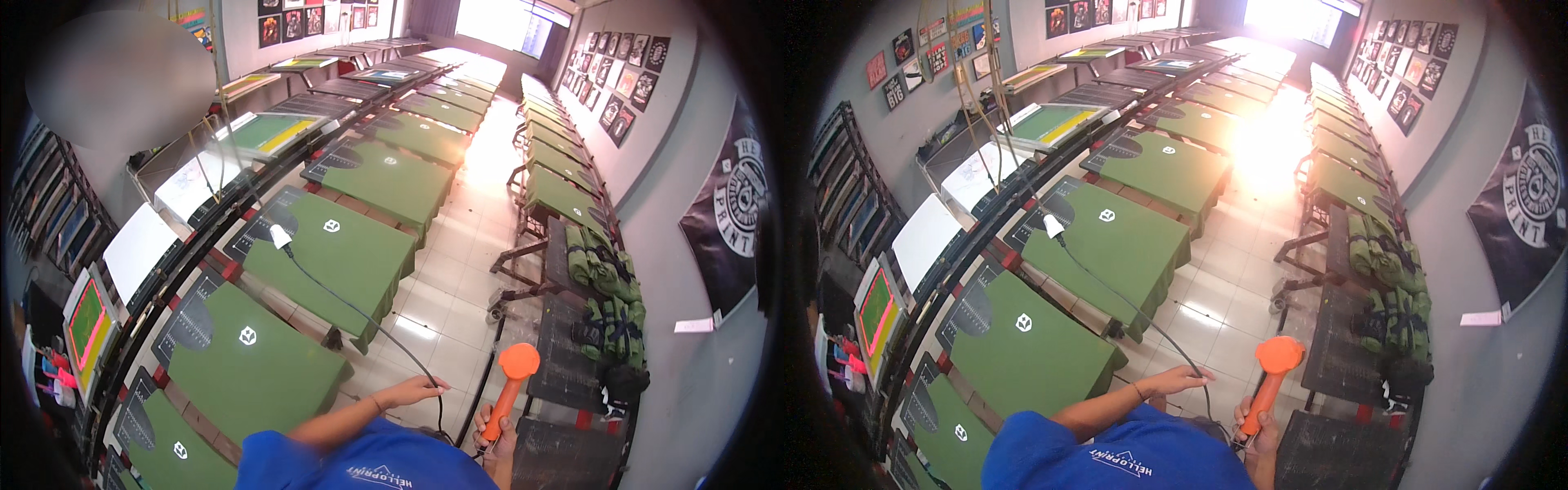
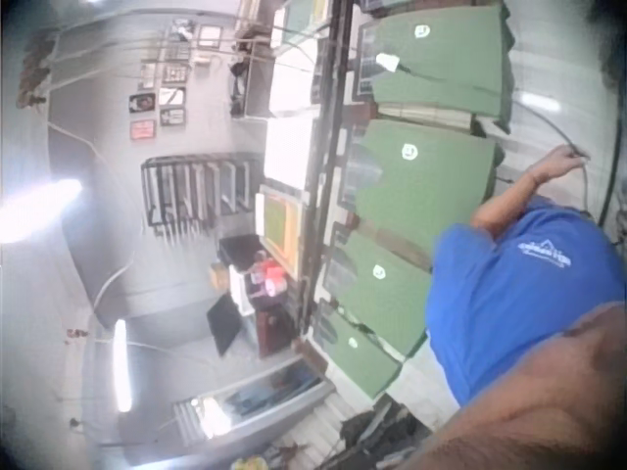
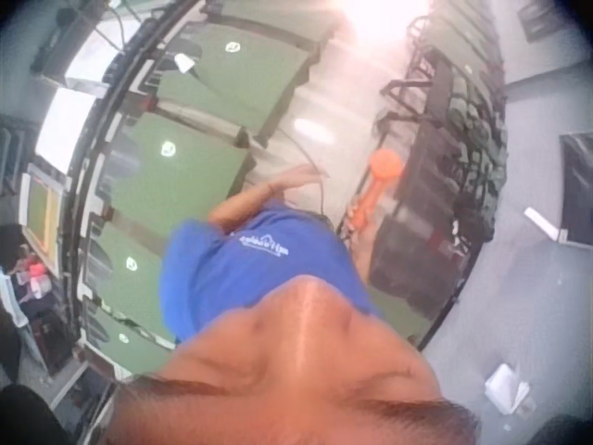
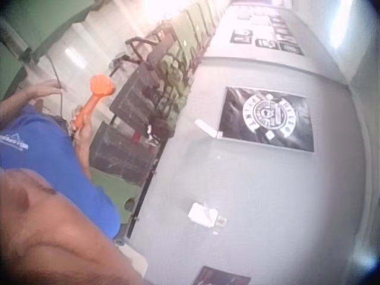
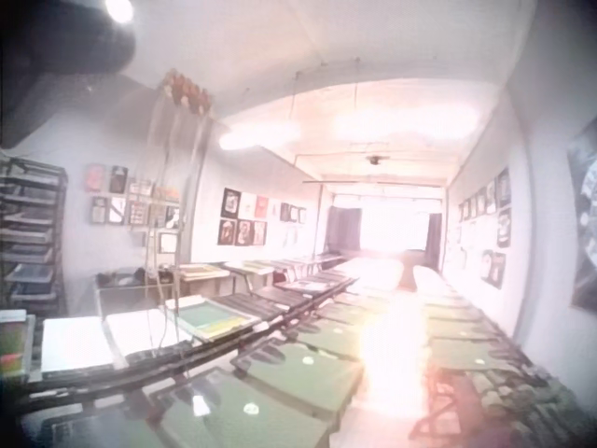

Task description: The person uses a heat gun to apply heat to a logo on a green t-shirt laid on a screen printing table. They then fold the t-shirt and place it on a stack of other finished shirts.

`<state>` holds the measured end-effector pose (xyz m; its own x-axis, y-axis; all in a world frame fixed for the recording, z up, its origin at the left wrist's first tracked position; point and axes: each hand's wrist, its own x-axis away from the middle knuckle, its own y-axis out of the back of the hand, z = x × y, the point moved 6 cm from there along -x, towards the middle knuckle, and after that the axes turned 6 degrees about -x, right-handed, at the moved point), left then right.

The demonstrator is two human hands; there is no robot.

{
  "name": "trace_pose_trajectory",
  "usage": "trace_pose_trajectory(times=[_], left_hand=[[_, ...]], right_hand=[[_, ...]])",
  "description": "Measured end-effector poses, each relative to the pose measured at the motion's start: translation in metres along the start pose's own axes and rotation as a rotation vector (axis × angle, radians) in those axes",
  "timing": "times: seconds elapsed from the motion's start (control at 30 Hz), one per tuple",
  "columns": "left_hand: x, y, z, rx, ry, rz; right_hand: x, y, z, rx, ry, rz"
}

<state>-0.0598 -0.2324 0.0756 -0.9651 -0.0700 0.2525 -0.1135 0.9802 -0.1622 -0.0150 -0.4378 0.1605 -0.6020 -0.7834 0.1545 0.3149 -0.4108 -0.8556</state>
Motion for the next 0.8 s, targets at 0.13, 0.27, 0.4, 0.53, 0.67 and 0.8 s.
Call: trace_pose_trajectory(times=[0.13, 0.27, 0.4, 0.53, 0.67, 0.8], left_hand=[[-0.069, 0.063, 0.008, 0.329, 0.068, -0.395], [-0.119, 0.076, -0.019, 0.051, 0.082, -0.275], [-0.174, 0.134, -0.018, 0.356, 0.039, -0.663], [-0.220, 0.174, -0.051, 0.310, -0.008, -0.634], [-0.267, 0.217, -0.080, 0.402, -0.044, -0.699], [-0.295, 0.255, -0.085, 0.361, 0.083, -0.902]], right_hand=[[-0.061, -0.041, 0.029, 0.117, 0.133, -0.042], [-0.130, -0.013, 0.056, 0.184, -0.015, 0.029], [-0.220, -0.013, 0.089, 0.292, -0.165, 0.105], [-0.312, -0.030, 0.118, 0.419, -0.283, 0.213], [-0.393, -0.042, 0.131, 0.467, -0.368, 0.339], [-0.471, -0.048, 0.122, 0.555, -0.477, 0.440]])
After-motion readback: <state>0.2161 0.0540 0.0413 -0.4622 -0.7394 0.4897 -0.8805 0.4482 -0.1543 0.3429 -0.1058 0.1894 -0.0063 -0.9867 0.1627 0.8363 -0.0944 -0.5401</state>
